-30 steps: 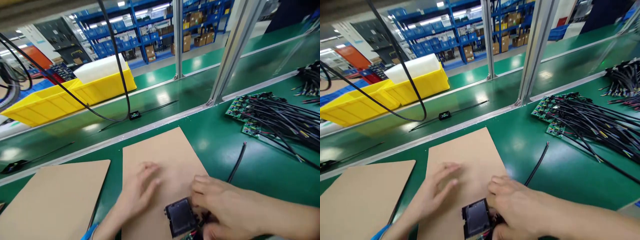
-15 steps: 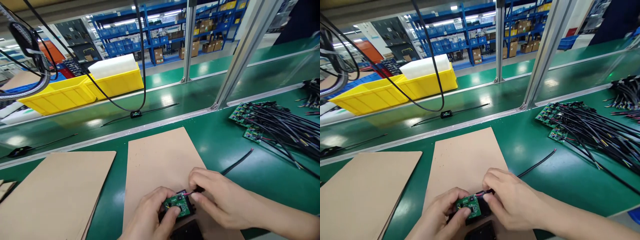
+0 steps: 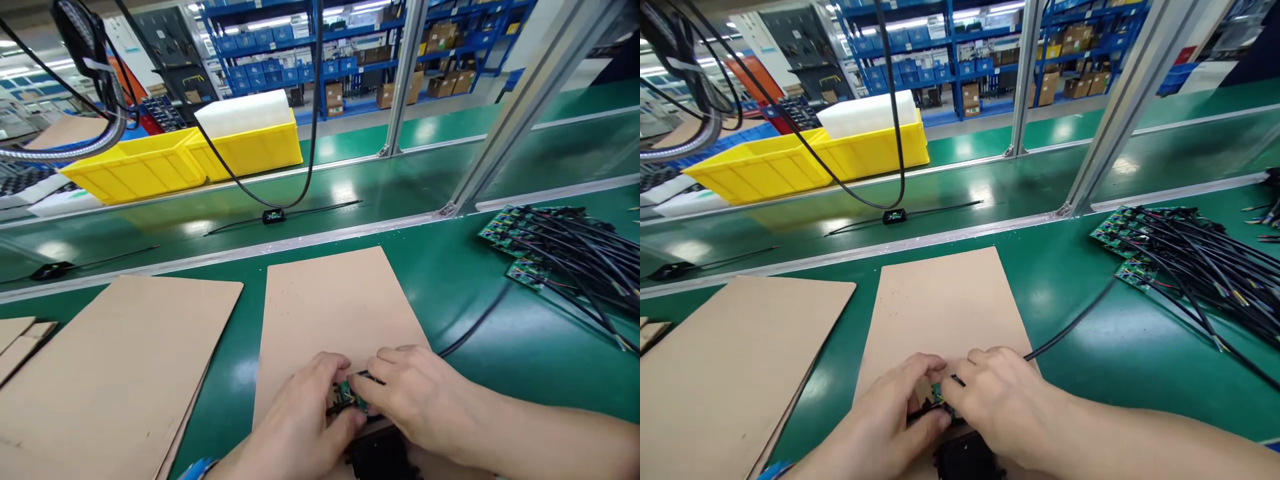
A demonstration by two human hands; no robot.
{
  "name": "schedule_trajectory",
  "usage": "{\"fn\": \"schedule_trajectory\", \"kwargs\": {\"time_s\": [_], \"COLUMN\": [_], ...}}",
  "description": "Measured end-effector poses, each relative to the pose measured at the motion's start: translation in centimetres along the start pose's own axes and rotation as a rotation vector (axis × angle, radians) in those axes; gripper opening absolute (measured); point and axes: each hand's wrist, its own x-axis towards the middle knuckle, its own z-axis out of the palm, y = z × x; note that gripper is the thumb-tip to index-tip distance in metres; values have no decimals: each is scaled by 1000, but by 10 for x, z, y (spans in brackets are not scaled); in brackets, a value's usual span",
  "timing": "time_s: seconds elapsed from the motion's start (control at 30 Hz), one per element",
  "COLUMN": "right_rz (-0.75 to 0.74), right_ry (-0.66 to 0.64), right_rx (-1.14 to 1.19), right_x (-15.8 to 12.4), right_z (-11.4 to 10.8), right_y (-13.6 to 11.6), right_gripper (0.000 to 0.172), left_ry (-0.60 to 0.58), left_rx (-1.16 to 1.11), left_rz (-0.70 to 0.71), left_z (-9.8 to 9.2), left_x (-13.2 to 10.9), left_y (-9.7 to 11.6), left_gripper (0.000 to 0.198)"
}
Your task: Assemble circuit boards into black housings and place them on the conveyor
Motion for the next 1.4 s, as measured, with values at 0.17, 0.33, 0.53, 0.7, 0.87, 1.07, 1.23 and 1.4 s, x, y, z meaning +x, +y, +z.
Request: {"fn": "schedule_trajectory", "kwargs": {"time_s": [0.17,0.33,0.53,0.7,0.87,1.07,1.23,1.4], "right_rz": [30,-52,-102,-67,-65,-48,-32,-3], "right_ry": [-45,-103,-96,-15,-4,-1,-27,-11], "right_rx": [61,-43,-150,-115,38,30,60,79], "right_x": [0,15,18,18,16,17,22,21], "right_z": [10,-4,4,5,0,2,-1,4], "right_y": [14,15,10,8,13,13,12,13], "right_gripper": [10,13,12,9,4,4,6,12], "left_ry": [-56,-62,-16,23,61,37,-55,189], "left_rx": [152,134,200,298,323,336,424,782], "left_rz": [7,45,100,142,168,200,341,528], "left_z": [2,8,10,11,15,10,-8,3], "left_x": [-8,-2,-1,-1,-4,-7,-6,-12], "left_y": [-11,-21,-26,-28,-34,-35,-34,-32], "left_gripper": [58,57,56,53,54,51,39,28]}}
